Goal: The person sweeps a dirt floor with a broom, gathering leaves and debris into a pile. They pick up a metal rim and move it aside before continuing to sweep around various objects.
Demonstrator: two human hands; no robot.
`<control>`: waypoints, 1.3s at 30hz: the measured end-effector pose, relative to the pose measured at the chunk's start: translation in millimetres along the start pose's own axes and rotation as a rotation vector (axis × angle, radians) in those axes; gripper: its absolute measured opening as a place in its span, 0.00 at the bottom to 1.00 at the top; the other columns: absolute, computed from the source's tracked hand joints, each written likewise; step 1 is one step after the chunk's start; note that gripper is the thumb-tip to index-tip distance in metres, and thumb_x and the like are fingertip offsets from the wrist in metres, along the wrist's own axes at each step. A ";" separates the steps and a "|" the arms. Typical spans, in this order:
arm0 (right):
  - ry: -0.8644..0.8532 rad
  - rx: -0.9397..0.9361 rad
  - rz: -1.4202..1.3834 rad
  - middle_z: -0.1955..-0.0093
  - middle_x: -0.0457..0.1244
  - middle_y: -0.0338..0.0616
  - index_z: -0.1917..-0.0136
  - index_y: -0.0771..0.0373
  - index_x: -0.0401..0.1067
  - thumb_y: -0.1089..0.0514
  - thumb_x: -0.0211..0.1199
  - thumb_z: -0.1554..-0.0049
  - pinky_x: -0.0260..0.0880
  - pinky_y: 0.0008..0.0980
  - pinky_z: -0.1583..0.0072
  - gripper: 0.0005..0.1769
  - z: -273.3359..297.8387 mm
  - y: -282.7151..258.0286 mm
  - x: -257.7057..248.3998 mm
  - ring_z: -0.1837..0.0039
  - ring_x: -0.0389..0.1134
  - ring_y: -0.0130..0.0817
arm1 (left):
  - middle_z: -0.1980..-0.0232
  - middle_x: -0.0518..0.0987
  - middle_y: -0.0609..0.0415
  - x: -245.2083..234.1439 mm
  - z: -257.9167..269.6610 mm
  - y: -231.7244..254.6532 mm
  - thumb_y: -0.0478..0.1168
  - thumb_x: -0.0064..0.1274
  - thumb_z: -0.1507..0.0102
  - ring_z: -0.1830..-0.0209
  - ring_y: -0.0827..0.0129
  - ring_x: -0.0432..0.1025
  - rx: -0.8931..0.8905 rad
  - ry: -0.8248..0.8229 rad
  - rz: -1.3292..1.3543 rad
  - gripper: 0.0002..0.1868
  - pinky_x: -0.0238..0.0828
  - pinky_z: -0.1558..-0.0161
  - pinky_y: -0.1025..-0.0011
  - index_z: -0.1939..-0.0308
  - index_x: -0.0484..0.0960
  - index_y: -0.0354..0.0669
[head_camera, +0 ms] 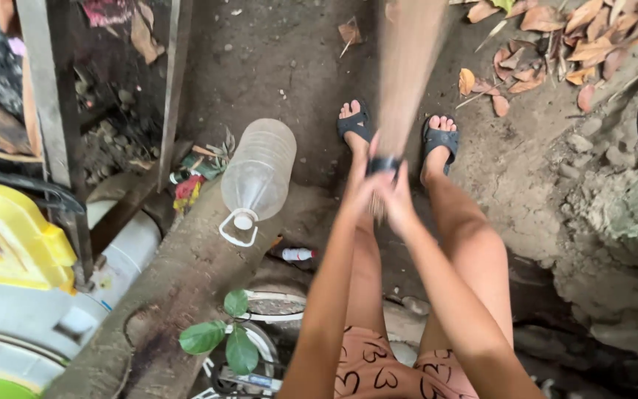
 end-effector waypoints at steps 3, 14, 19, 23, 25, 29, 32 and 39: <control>-0.082 0.269 0.056 0.38 0.64 0.44 0.24 0.60 0.49 0.61 0.66 0.48 0.70 0.29 0.42 0.43 36.0 36.8 -21.1 0.42 0.67 0.29 | 0.42 0.76 0.55 -0.7 87.1 -21.0 0.30 0.53 0.48 0.50 0.68 0.75 -0.120 0.420 0.390 0.47 0.75 0.49 0.69 0.23 0.58 0.43; 0.270 -0.117 0.178 0.48 0.67 0.45 0.38 0.66 0.67 0.62 0.60 0.46 0.74 0.31 0.46 0.21 -32.6 -152.9 -106.5 0.48 0.71 0.33 | 0.32 0.68 0.39 153.2 -73.9 -88.9 0.46 0.66 0.42 0.33 0.53 0.66 -0.291 0.073 0.025 0.41 0.65 0.35 0.62 0.31 0.69 0.24; 0.211 -0.607 0.281 0.36 0.58 0.52 0.25 0.62 0.53 0.69 0.65 0.42 0.69 0.37 0.37 0.36 53.8 -173.3 -97.5 0.36 0.63 0.36 | 0.26 0.64 0.42 167.6 -5.1 31.7 0.41 0.62 0.41 0.27 0.55 0.60 -0.198 -0.289 0.282 0.50 0.57 0.29 0.61 0.19 0.54 0.31; -0.172 -0.080 -0.291 0.47 0.64 0.55 0.32 0.68 0.60 0.58 0.67 0.40 0.73 0.44 0.51 0.28 111.4 -147.4 -112.4 0.50 0.68 0.48 | 0.27 0.63 0.48 164.8 76.0 60.4 0.35 0.57 0.35 0.32 0.64 0.60 -0.129 -0.403 0.058 0.48 0.58 0.33 0.66 0.16 0.46 0.41; -0.211 -0.282 -0.040 0.47 0.65 0.59 0.31 0.72 0.60 0.59 0.69 0.40 0.73 0.47 0.50 0.31 159.3 -190.4 -101.7 0.49 0.69 0.53 | 0.36 0.71 0.43 142.3 113.6 30.7 0.34 0.55 0.33 0.44 0.61 0.68 -0.235 -0.399 -0.001 0.47 0.66 0.42 0.64 0.15 0.45 0.44; -0.119 0.102 -0.150 0.54 0.66 0.49 0.30 0.59 0.63 0.61 0.67 0.48 0.73 0.35 0.62 0.33 223.1 -185.3 -95.2 0.62 0.70 0.37 | 0.44 0.75 0.60 125.7 150.7 70.2 0.41 0.51 0.28 0.50 0.80 0.70 -0.100 -0.485 -0.167 0.32 0.67 0.51 0.81 0.21 0.62 0.41; -0.058 -0.147 0.029 0.51 0.66 0.49 0.33 0.61 0.63 0.61 0.71 0.49 0.72 0.33 0.57 0.33 239.1 -203.2 -80.2 0.56 0.70 0.35 | 0.50 0.79 0.63 120.9 160.1 107.4 0.45 0.50 0.30 0.59 0.81 0.73 -0.195 -0.401 -0.302 0.29 0.69 0.62 0.83 0.25 0.67 0.47; 0.374 -0.549 0.883 0.48 0.67 0.50 0.42 0.61 0.69 0.50 0.83 0.58 0.64 0.36 0.41 0.36 267.7 -280.8 -24.6 0.43 0.65 0.40 | 0.56 0.79 0.62 158.8 139.7 223.7 0.52 0.50 0.30 0.65 0.82 0.72 0.003 -0.263 -0.344 0.24 0.74 0.70 0.77 0.36 0.79 0.43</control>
Point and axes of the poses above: each hand's wrist, its own z-axis away from the middle knuckle, its own x-axis out of the palm, y = z × x, the point moved 8 cm from there along -z, towards the middle knuckle
